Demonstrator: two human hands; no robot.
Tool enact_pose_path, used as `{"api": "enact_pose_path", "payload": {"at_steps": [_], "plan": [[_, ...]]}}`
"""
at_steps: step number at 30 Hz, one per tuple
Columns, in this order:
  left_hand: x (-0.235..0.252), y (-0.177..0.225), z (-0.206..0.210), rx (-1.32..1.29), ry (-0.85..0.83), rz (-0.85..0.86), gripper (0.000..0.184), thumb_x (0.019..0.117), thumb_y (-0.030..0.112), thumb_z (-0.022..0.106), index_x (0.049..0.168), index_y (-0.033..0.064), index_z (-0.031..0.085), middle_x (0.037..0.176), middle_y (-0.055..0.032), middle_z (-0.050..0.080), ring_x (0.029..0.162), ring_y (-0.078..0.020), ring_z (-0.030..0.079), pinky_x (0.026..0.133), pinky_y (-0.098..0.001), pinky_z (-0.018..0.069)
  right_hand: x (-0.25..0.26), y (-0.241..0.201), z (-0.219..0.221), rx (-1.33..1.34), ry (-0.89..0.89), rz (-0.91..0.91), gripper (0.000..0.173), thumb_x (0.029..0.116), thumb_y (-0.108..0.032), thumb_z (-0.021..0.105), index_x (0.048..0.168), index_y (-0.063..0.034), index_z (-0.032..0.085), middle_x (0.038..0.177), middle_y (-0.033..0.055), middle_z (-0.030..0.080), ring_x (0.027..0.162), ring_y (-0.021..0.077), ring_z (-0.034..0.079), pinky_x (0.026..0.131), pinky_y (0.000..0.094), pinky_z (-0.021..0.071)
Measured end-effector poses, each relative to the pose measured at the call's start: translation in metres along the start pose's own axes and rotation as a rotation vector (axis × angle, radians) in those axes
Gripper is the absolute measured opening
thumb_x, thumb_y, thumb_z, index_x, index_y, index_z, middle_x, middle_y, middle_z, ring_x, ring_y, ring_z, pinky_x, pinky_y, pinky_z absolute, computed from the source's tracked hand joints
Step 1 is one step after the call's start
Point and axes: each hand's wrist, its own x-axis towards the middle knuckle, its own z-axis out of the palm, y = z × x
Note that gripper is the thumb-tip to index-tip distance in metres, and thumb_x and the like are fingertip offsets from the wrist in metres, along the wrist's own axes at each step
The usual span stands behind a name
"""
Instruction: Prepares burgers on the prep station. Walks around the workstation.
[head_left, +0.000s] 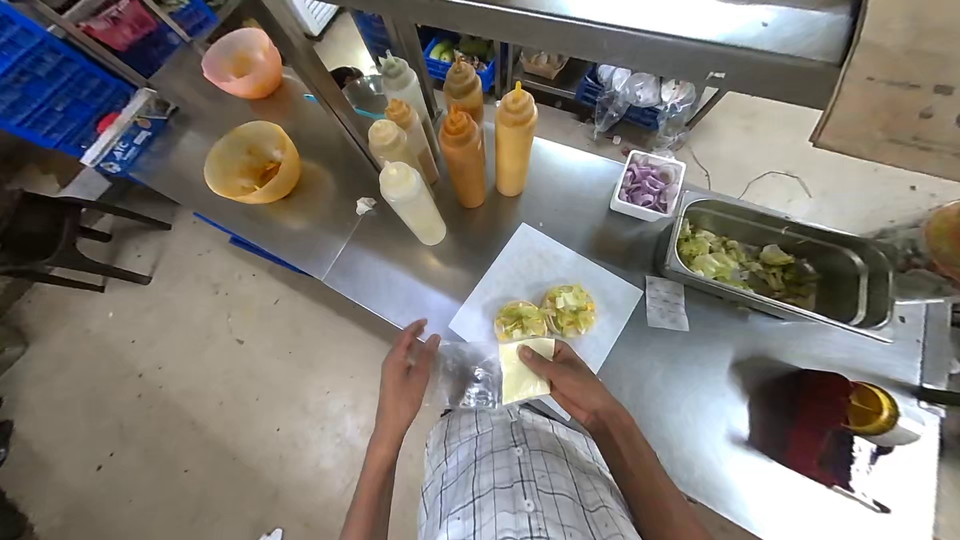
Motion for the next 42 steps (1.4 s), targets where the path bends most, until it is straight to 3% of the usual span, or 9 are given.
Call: {"api": "enact_pose_path", "payload": {"at_steps": [4,8,15,18,23,27,29,35,42], "plan": [[0.006,0.037,-0.004,0.127,-0.396,0.085,0.055,0.104,0.05,0.049,0.145,0.0137,0.056,0.146,-0.0067,0.056,0.134,-0.0209,0.054,0.109,-0.0482,0.0478,0.005,-0.006,0.002,-0.154,-0.063,-0.04,0.023,0.0956,-0.015,0.072,0.113,-0.0008,0.067,0.101,0.0104,0.074,0.092,0.0197,0.073,0.087,0.0399,0.062],[0.019,0.04,0.003,-0.113,-0.739,0.046,0.031,0.1059,0.025,0.054,0.121,0.0033,0.07,0.107,-0.0053,0.072,0.097,-0.0109,0.067,0.089,-0.0317,0.0562,0.012,-0.016,0.006,-0.228,-0.079,-0.114,0.021,0.0926,-0.018,0.075,0.108,-0.0035,0.071,0.098,0.0091,0.074,0.089,0.0172,0.072,0.085,0.0369,0.0615],[-0.007,0.045,0.021,-0.473,-0.588,-0.063,0.024,0.1047,0.017,0.054,0.115,0.0018,0.069,0.096,-0.0037,0.069,0.087,-0.0115,0.065,0.083,-0.0302,0.0566,0.009,0.0,0.009,-0.392,0.066,-0.175,0.072,0.0891,-0.043,0.075,0.149,-0.0129,0.049,0.14,0.0067,0.059,0.127,0.0207,0.059,0.103,0.041,0.0544],[-0.016,0.043,0.034,-0.514,-0.555,-0.097,0.023,0.1047,0.016,0.054,0.115,0.0006,0.068,0.102,-0.0064,0.07,0.093,-0.0139,0.066,0.088,-0.0325,0.0565,-0.003,0.009,0.019,-0.109,-0.157,-0.131,0.083,0.0919,-0.059,0.066,0.148,-0.003,0.044,0.135,0.0114,0.064,0.121,0.0225,0.064,0.103,0.0422,0.0532],[-0.029,0.039,0.046,-0.432,-0.506,-0.119,0.025,0.1052,0.014,0.05,0.117,-0.0017,0.066,0.108,-0.01,0.069,0.098,-0.0194,0.068,0.089,-0.0371,0.0587,-0.003,0.022,0.018,0.06,-0.196,-0.022,0.041,0.1088,-0.029,0.045,0.138,-0.002,0.055,0.121,0.0088,0.068,0.108,0.0173,0.067,0.098,0.0381,0.0557],[-0.033,0.034,0.048,-0.298,-0.421,-0.111,0.026,0.1045,0.018,0.055,0.118,0.0002,0.069,0.106,-0.009,0.073,0.096,-0.0184,0.07,0.087,-0.0347,0.0599,-0.005,0.025,0.011,0.006,-0.202,-0.054,0.057,0.1056,-0.045,0.051,0.141,-0.0004,0.052,0.126,0.01,0.067,0.114,0.0187,0.066,0.101,0.0396,0.0541],[-0.033,0.029,0.051,-0.271,-0.398,-0.105,0.025,0.1028,0.02,0.06,0.114,0.0012,0.071,0.101,-0.0082,0.074,0.092,-0.0178,0.071,0.085,-0.0336,0.0601,-0.008,0.027,0.014,-0.055,-0.16,-0.051,0.051,0.1028,-0.034,0.06,0.14,-0.0008,0.052,0.122,0.0093,0.068,0.108,0.0175,0.067,0.095,0.0373,0.0561],[-0.037,0.024,0.059,-0.264,-0.343,-0.152,0.022,0.1025,0.017,0.059,0.111,0.0002,0.07,0.101,-0.009,0.074,0.093,-0.0192,0.072,0.085,-0.0356,0.0613,-0.004,0.036,0.012,0.116,0.076,0.073,0.041,0.1125,-0.027,0.029,0.128,0.0018,0.054,0.113,0.0142,0.07,0.105,0.022,0.07,0.093,0.0411,0.0583],[-0.044,0.021,0.04,-0.375,-0.305,-0.223,0.025,0.1029,0.017,0.058,0.113,-0.0027,0.069,0.103,-0.0124,0.074,0.096,-0.0235,0.072,0.088,-0.0395,0.0607,-0.008,0.023,-0.019,0.333,0.243,0.048,0.044,0.1123,-0.029,0.026,0.135,-0.0005,0.052,0.118,0.0183,0.068,0.108,0.0273,0.069,0.094,0.0452,0.0574]]}}
